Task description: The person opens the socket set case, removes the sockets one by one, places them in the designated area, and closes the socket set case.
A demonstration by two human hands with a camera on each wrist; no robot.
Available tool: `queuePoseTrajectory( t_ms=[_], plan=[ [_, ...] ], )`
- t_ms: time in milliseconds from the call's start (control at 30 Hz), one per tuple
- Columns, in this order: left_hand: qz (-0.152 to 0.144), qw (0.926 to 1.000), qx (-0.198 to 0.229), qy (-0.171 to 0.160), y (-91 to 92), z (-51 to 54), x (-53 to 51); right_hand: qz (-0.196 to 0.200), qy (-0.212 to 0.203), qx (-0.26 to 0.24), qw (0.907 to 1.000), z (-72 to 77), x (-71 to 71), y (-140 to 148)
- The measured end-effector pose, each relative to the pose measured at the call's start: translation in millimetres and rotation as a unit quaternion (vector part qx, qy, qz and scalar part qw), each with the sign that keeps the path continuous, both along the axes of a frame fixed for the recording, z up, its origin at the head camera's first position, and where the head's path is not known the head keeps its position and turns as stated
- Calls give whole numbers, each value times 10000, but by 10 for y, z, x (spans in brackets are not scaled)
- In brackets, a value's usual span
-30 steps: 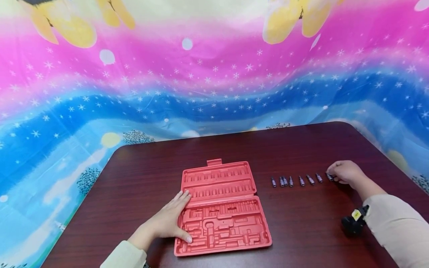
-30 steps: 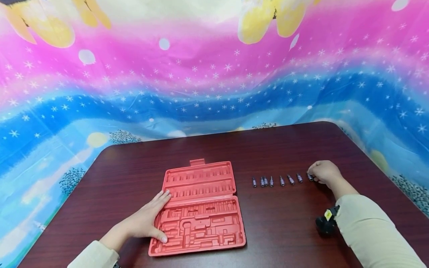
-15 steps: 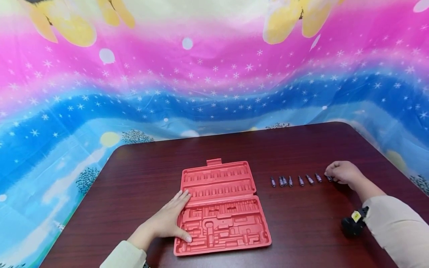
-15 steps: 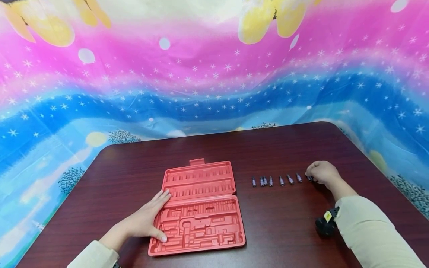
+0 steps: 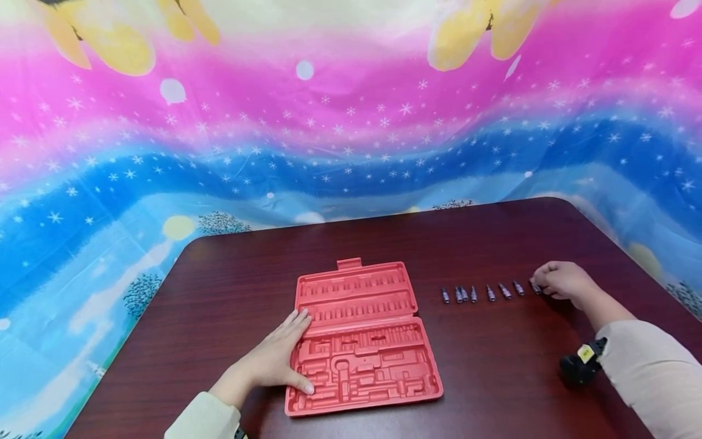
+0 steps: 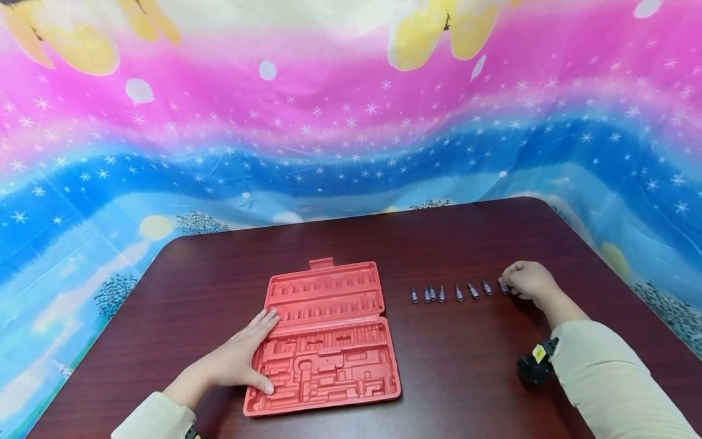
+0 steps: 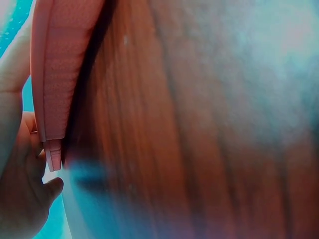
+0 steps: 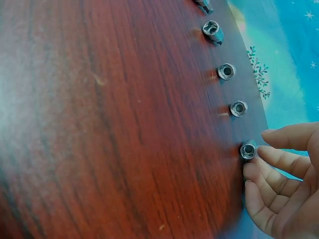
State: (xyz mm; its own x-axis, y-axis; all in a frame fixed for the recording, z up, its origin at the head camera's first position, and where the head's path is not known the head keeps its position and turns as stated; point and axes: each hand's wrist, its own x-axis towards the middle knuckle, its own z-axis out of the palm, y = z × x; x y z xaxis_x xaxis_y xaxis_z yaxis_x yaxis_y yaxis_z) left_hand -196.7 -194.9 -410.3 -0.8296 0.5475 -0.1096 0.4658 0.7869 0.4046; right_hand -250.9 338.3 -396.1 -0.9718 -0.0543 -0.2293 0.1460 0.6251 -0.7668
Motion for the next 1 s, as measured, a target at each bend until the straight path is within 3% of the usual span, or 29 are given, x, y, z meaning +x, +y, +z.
queuePoseTrajectory(
  t_ms=[200, 400, 767, 1000],
  plan=[
    [9, 10000, -54, 6, -15, 10, -11, -91, 58, 13, 9999, 55, -27, -37],
    [44, 10000, -49, -2, -14, 17, -11, -176, 419, 4, 9990, 170, -57, -220],
    [2, 10000, 3, 56, -10, 8, -10, 176, 355, -521, 9979, 293, -220, -938],
    [-77, 9999, 36, 113, 5, -23, 10, 447, 240, -713, 9962, 246, -357, -1438]
  ],
)
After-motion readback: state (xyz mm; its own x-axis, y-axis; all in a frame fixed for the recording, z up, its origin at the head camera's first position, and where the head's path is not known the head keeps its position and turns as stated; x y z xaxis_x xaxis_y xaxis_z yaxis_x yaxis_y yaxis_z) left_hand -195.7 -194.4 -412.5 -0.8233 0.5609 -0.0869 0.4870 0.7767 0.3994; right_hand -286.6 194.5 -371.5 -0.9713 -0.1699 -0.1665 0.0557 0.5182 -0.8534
